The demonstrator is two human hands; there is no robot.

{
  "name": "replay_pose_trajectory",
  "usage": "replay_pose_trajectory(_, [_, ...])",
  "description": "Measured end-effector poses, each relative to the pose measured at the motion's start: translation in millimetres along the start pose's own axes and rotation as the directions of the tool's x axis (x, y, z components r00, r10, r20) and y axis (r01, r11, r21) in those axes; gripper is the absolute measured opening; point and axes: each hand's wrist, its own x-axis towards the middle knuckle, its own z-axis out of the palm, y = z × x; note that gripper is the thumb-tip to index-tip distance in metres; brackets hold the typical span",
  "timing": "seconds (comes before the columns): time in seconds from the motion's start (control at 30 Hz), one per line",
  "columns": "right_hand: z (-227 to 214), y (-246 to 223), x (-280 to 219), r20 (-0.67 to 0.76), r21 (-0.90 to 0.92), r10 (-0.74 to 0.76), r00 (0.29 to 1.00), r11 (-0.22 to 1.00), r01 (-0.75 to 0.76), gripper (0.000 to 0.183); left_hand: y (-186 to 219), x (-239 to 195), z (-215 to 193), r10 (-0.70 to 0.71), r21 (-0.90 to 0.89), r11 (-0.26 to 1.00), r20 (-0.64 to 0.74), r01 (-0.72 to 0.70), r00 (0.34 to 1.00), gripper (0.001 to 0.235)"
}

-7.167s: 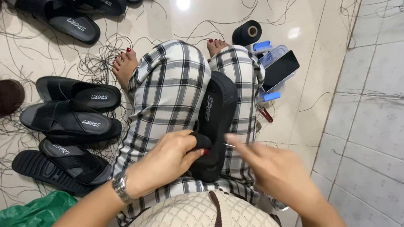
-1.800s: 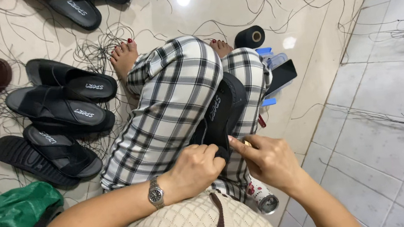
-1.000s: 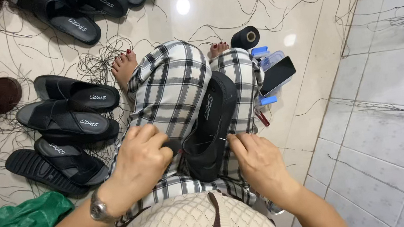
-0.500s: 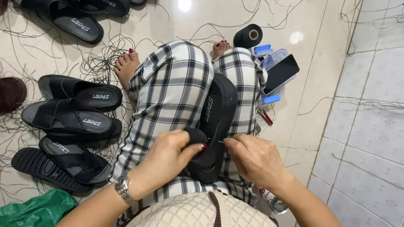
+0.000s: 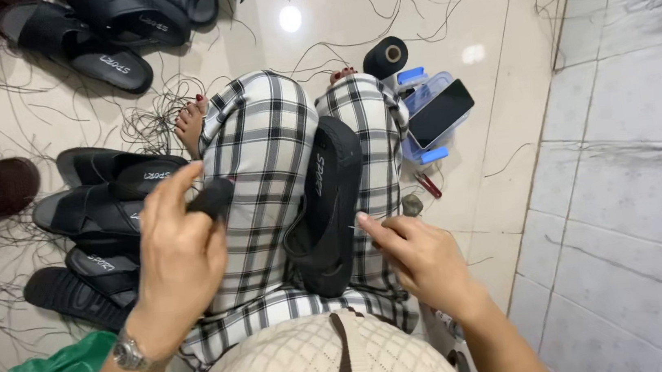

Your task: The person sits on the floor and sews a black slipper using a needle and thread. They hold the slipper on their lap and repeatedly push the needle through the material while pulling the thread to stitch it. Other slippers and a spool of thread are visible on the floor nearby.

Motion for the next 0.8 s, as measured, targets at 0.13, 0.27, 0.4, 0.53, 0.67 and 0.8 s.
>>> replay_pose_trajectory(0.13, [5.1,3.7,8.4,-0.011,-0.247,-0.049,0.999,0.968,0.045,0.074,31.2,5.6,6.2,0.053,-0.383,0.924,0.136,0.003,0.989,0.022])
replay_pose_trajectory(0.27, [3.1,2.0,13.4,-0.005,-0.301,-0.074,0.997,0.951,0.069,0.07,38.8,-5.9,38.8,0.067,-0.296,0.952,0.462,0.082,0.884,0.044])
replay_pose_trajectory(0.4, [-0.7,3.1,14.2,0.049,-0.313,-0.061,0.997,0.947,0.074,0.077,28.9,-22.8,59.5,0.026,-0.136,0.99,0.476,0.045,0.879,0.055])
replay_pose_trajectory(0.53, [-3.2,1.5,16.9,0.095,-0.313,-0.044,0.994,0.947,0.072,0.076,29.2,-29.2,66.6,0.04,-0.152,0.988,0.425,0.028,0.904,0.051])
replay_pose_trajectory(0.67, [-4.8,-5.2,17.7,0.132,-0.397,-0.028,0.991,0.914,0.079,0.084,36.6,-34.9,88.4,0.236,-0.201,0.961,0.233,-0.191,0.944,0.036])
replay_pose_trajectory(0.8, [-11.0,-20.6,29.6,0.116,-0.525,-0.076,0.99,0.842,0.126,0.075,47.2,-37.1,107.0,0.342,-0.186,0.93,0.111,-0.318,0.933,0.03])
